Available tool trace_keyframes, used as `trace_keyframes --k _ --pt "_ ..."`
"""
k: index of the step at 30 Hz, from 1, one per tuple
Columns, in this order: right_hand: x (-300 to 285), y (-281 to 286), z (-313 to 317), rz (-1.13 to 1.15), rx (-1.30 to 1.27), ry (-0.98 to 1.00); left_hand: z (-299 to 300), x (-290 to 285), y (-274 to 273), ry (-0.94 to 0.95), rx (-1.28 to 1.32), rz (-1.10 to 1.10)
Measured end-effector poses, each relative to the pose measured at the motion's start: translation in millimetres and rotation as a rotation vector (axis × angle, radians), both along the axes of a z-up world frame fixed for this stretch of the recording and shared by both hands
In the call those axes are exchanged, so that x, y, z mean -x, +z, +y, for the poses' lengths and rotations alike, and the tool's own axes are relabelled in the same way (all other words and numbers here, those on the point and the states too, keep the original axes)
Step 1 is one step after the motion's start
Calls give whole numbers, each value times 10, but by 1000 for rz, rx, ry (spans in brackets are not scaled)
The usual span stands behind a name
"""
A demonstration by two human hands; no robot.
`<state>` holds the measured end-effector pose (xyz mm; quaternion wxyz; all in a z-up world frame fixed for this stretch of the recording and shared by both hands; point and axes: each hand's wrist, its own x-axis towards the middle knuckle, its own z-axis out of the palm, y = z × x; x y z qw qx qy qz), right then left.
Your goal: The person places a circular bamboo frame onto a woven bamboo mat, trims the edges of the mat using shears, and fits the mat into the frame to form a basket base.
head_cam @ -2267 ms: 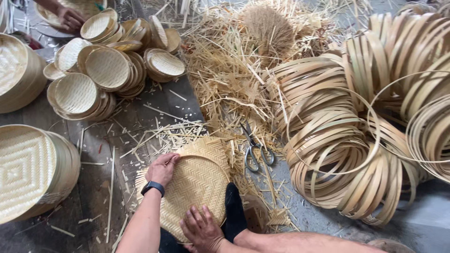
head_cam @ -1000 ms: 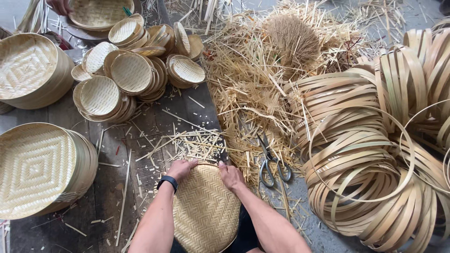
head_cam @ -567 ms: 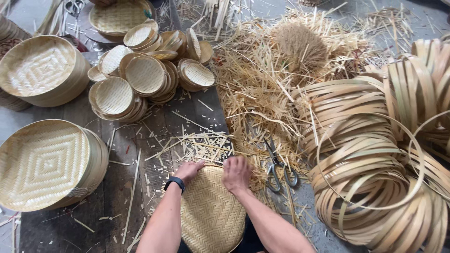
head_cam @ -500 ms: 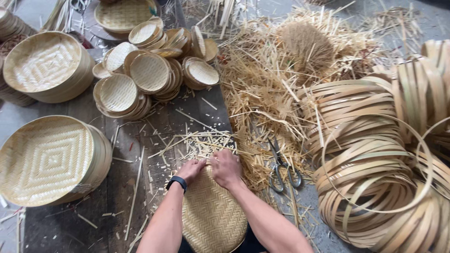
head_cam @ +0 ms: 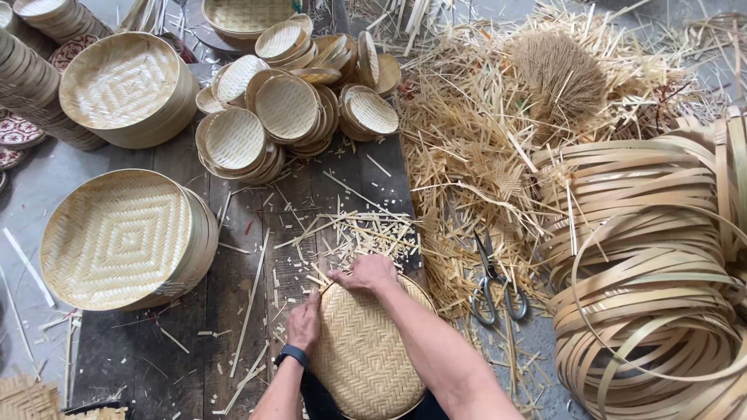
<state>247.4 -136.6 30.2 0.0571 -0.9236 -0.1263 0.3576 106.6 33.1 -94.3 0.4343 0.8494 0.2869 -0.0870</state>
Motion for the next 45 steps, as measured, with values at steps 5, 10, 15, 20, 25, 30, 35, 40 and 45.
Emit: trace_keyframes --k 5,10,15,20,25,30,35,40,45 --pt "58 139 9 86 40 -43 47 -50 -136 40 144 53" --pt "364 38 -351 -407 -451 -41 -3 0 -78 206 235 -42" --pt "707 865 -1516 -269 -453 -151 -185 399 60 141 -222 -213" --pt "1127 2047 -2498 -144 183 132 -184 963 343 262 -332 -249" --pt "1605 2380 -2774 -256 37 118 -6 1427 705 266 -274 -279" --pt "1576 1306 -2497 -99 -278 -215 -11 1378 774 294 -81 -53" --pt "1301 -491 -2121 -217 -640 -646 -154 884 109 518 278 48" --pt "1210 -1021 -1728 13 -956 -1280 -266 706 -335 969 728 -17" --pt "1346 -518 -2069 -83 -1442 -1039 -231 759 103 901 1033 -591"
